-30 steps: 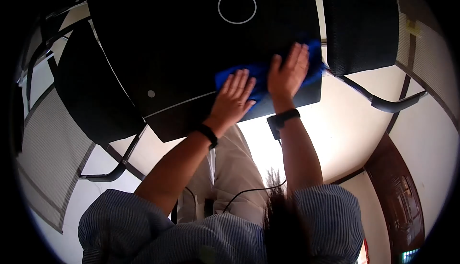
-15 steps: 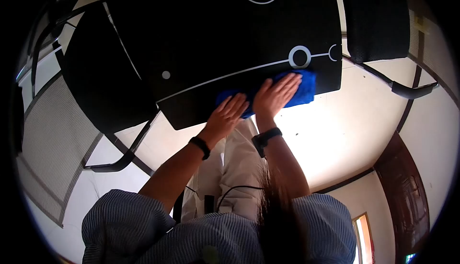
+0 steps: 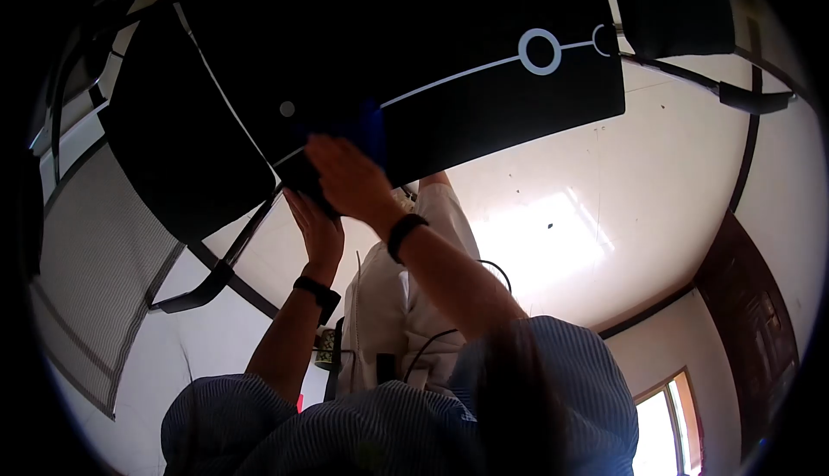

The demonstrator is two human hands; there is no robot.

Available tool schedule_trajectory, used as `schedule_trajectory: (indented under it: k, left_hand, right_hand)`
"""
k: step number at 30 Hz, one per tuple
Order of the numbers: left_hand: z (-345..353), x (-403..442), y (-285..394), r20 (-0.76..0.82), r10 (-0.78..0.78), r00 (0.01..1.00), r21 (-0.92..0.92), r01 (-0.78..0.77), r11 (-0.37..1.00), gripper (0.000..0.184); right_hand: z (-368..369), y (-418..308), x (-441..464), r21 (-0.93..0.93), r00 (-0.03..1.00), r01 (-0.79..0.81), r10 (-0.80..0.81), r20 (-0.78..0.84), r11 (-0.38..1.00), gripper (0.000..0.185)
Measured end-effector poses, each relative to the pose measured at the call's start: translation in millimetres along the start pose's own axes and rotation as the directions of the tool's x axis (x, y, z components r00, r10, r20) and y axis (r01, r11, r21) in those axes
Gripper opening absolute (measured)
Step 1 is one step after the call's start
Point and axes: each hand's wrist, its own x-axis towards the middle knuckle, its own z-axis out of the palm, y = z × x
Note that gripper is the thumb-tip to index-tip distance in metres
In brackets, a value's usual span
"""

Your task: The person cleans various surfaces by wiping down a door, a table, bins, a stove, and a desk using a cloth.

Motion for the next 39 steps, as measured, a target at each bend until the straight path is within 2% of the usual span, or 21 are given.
schedule_trajectory:
  k: [1,5,8,11,14,17,18,19,22,24,25,27,28,30,31,32,34,35,36,38,39]
  left_hand:
    - [2,4,8,-0.038,0.071,0.997,0.102,-0.067,0.993,0.076]
    - [3,48,74,0.181,0.407,0.895,0.038,-0.420,0.907,0.070]
    - [15,84,146,0.124,0.612,0.781,0.064,-0.622,0.780,0.071]
    - [11,106,208,0.279,0.636,0.719,-0.097,-0.638,0.764,0.069]
    - [20,116,251,0.092,0.772,0.629,-0.074,-0.769,0.635,0.067]
    - [10,111,269,0.273,0.781,0.561,-0.063,-0.800,0.597,0.061]
    - [3,106,270,0.335,0.783,0.524,-0.066,-0.816,0.575,0.058]
    - [-4,97,265,0.391,0.797,0.461,-0.081,-0.845,0.529,0.053]
    - [-17,50,218,0.542,0.756,0.366,-0.216,-0.809,0.546,0.042]
    - [-103,42,219,0.836,0.441,0.326,-0.264,-0.467,0.844,0.047]
    - [-131,31,206,0.706,0.565,0.426,-0.330,-0.509,0.795,0.050]
    - [-183,8,179,0.351,0.748,0.563,-0.415,-0.623,0.664,0.055]
    - [-225,-1,181,0.155,0.801,0.579,-0.324,-0.736,0.594,0.062]
    - [-272,-30,165,0.131,0.751,0.647,-0.035,-0.754,0.656,0.062]
    - [-272,-36,151,0.161,0.748,0.644,-0.014,-0.756,0.654,0.059]
    - [-276,-41,134,0.535,0.551,0.640,-0.137,-0.577,0.805,0.049]
    - [-296,-73,112,0.376,0.652,0.659,-0.097,-0.671,0.735,0.041]
    - [-315,-87,113,0.130,0.727,0.674,-0.078,-0.724,0.685,0.040]
    - [-332,-103,109,0.041,0.651,0.758,-0.151,-0.639,0.754,0.040]
    - [-355,-137,94,-0.101,0.477,0.873,-0.337,-0.481,0.809,0.040]
    - [-374,-157,82,-0.033,0.408,0.912,-0.359,-0.392,0.847,0.040]
  right_hand:
    - [-22,13,0,0.072,0.986,-0.162,0.158,0.062,0.984,0.066]
    - [-71,86,-28,-0.169,0.886,-0.456,0.428,-0.179,0.874,0.069]
    - [-110,151,-53,-0.311,0.843,-0.536,0.481,-0.241,0.785,0.073]
    - [-143,208,-71,-0.309,0.751,-0.639,0.484,-0.450,0.704,0.070]
    - [-156,237,-94,-0.225,0.546,-0.811,0.563,-0.620,0.539,0.067]
    - [-138,228,-117,0.095,0.169,-0.941,0.697,-0.696,0.324,0.058]
    - [-127,227,-140,0.466,0.024,-0.866,0.946,-0.322,0.181,0.045]
    - [-115,224,-165,0.054,0.202,-0.977,0.975,-0.091,0.208,0.039]
    - [-120,153,-183,0.266,0.207,-0.946,0.977,0.054,0.185,0.033]
    - [-162,109,-181,0.177,0.428,-0.899,0.891,0.151,0.402,0.031]
    - [-184,91,-180,0.082,0.528,-0.849,0.843,0.102,0.522,0.030]
    - [-259,29,-156,0.215,0.641,-0.720,0.751,-0.159,0.660,0.029]
    - [-289,2,-148,0.258,0.668,-0.633,0.684,-0.293,0.730,0.028]
    - [-324,-34,-147,0.106,0.791,-0.342,0.347,-0.504,0.934,0.027]
    - [-315,-41,-153,0.167,0.831,-0.420,0.452,-0.325,0.892,0.024]
    - [-307,-38,-162,0.054,0.918,-0.396,0.396,0.022,0.917,0.019]
    - [-328,-89,-151,-0.003,0.995,-0.102,0.102,-0.016,0.995,0.014]
    - [-344,-125,-144,0.016,0.991,-0.027,0.029,-0.129,1.000,0.013]
    - [-360,-162,-138,0.037,0.970,0.059,-0.049,-0.238,0.998,0.012]
    - [-363,-190,-130,0.028,0.989,0.062,-0.057,-0.137,0.998,0.011]
    - [-357,-192,-126,0.036,0.997,0.048,-0.046,-0.054,0.998,0.011]
